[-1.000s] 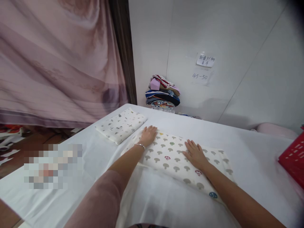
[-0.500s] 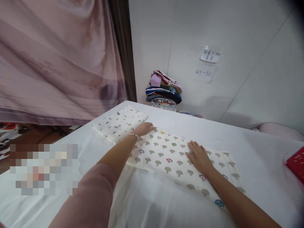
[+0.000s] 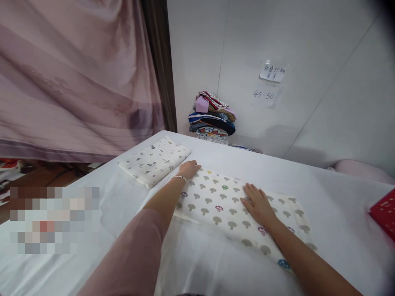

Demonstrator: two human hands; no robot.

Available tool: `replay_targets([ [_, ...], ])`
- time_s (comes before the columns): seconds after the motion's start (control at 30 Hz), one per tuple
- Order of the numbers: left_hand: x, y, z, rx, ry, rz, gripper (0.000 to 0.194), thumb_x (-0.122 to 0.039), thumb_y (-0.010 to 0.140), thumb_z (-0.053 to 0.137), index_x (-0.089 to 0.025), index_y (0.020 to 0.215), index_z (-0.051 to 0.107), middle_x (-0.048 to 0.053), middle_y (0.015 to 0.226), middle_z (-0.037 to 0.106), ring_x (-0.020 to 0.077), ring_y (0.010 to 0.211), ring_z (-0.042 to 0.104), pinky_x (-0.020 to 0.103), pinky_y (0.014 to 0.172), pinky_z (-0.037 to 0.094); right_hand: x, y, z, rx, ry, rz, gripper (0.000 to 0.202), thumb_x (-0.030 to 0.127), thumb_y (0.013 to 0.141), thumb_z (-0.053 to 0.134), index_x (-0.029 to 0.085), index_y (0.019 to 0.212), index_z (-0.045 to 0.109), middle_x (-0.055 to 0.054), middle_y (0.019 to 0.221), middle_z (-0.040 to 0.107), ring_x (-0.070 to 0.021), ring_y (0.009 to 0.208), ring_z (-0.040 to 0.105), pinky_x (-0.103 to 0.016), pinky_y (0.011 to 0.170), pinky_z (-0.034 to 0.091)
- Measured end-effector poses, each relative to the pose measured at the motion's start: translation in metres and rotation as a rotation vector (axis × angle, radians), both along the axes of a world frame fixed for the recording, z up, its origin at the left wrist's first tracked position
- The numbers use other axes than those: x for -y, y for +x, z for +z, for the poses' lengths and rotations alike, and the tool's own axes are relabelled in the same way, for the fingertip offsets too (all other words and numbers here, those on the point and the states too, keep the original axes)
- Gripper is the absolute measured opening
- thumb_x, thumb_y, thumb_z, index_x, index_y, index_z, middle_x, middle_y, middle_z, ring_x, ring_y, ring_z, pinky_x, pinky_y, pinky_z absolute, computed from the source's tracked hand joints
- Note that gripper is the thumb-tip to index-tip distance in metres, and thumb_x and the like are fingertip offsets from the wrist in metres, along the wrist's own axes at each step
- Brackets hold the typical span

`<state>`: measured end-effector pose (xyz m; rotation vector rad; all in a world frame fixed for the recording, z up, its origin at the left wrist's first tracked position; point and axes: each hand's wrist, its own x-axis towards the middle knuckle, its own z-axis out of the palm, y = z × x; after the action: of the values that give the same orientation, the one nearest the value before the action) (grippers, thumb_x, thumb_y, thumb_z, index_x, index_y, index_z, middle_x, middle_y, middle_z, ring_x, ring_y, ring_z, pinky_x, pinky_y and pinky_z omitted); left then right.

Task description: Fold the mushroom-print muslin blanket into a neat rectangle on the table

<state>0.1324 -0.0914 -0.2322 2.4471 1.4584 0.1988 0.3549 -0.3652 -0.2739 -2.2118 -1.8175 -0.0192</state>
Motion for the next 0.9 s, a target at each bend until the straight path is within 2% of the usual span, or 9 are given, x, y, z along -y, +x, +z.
replay_targets([
  [0.17,-0.004,0.000,-0.004,0.005,0.057,0.075,0.037,-0.045,0.081,0.045,-0.019,0.101,0.063,0.011,0.110,0.062,0.0247,0.102,0.056,0.033,0.084,0.043,0.000,-0.002,0.007,-0.014,-0.058,-0.006,0.056,0.051,0.090,0.029,0.018,0.134,0.043,-0.008,0.146,0.031,-0.0241,0.136,0.022,-0.048,0.109,0.018],
  [0.3,0.000,-0.009,-0.008,0.032,0.137,0.112,0.037,-0.040,0.085,0.040,-0.017,0.103,0.063,0.012,0.117,0.058,0.0260,0.111,0.050,0.036,0.093,0.038,-0.008,-0.012,0.023,-0.006,-0.043,0.002,0.058,0.052,0.092,0.024,0.019,0.138,0.037,-0.008,0.149,0.023,-0.0243,0.138,0.014,-0.048,0.109,0.015],
  [0.4,0.002,-0.013,-0.010,0.036,0.141,0.157,0.036,-0.040,0.084,0.041,-0.018,0.103,0.063,0.011,0.116,0.058,0.0266,0.113,0.048,0.038,0.095,0.036,-0.018,-0.019,0.024,0.040,-0.054,0.012,0.060,0.053,0.092,0.022,0.020,0.141,0.032,-0.007,0.150,0.021,-0.0241,0.139,0.012,-0.048,0.110,0.012],
  [0.53,-0.001,-0.012,-0.006,0.031,0.065,0.234,0.039,-0.045,0.081,0.043,-0.019,0.102,0.064,0.011,0.115,0.059,0.0275,0.109,0.051,0.037,0.088,0.041,-0.028,-0.019,0.011,0.070,-0.139,0.008,0.063,0.055,0.091,0.021,0.020,0.141,0.031,-0.006,0.150,0.021,-0.0246,0.138,0.014,-0.048,0.110,0.011],
  [0.63,-0.004,-0.015,0.001,0.025,0.006,0.274,0.049,-0.052,0.076,0.048,-0.016,0.106,0.062,0.015,0.118,0.058,0.0301,0.107,0.053,0.037,0.083,0.044,-0.029,-0.017,0.006,0.070,-0.149,0.012,0.064,0.057,0.090,0.019,0.021,0.142,0.030,-0.005,0.151,0.018,-0.0237,0.139,0.013,-0.047,0.110,0.010],
  [0.8,-0.006,-0.034,0.011,-0.018,-0.154,0.333,0.071,-0.072,0.067,0.047,-0.011,0.101,0.063,0.022,0.112,0.060,0.0361,0.103,0.056,0.041,0.081,0.045,-0.029,-0.016,0.011,0.033,-0.155,0.010,0.065,0.058,0.090,0.018,0.021,0.142,0.028,-0.005,0.152,0.016,-0.0235,0.139,0.010,-0.047,0.110,0.006],
  [0.9,-0.008,-0.047,0.014,0.000,-0.223,0.290,0.073,-0.075,0.058,0.055,-0.011,0.093,0.064,0.023,0.110,0.062,0.0385,0.104,0.056,0.043,0.082,0.044,-0.029,-0.018,0.016,-0.010,-0.158,0.013,0.065,0.058,0.090,0.020,0.021,0.143,0.028,-0.006,0.152,0.015,-0.0240,0.139,0.010,-0.047,0.110,0.005],
])
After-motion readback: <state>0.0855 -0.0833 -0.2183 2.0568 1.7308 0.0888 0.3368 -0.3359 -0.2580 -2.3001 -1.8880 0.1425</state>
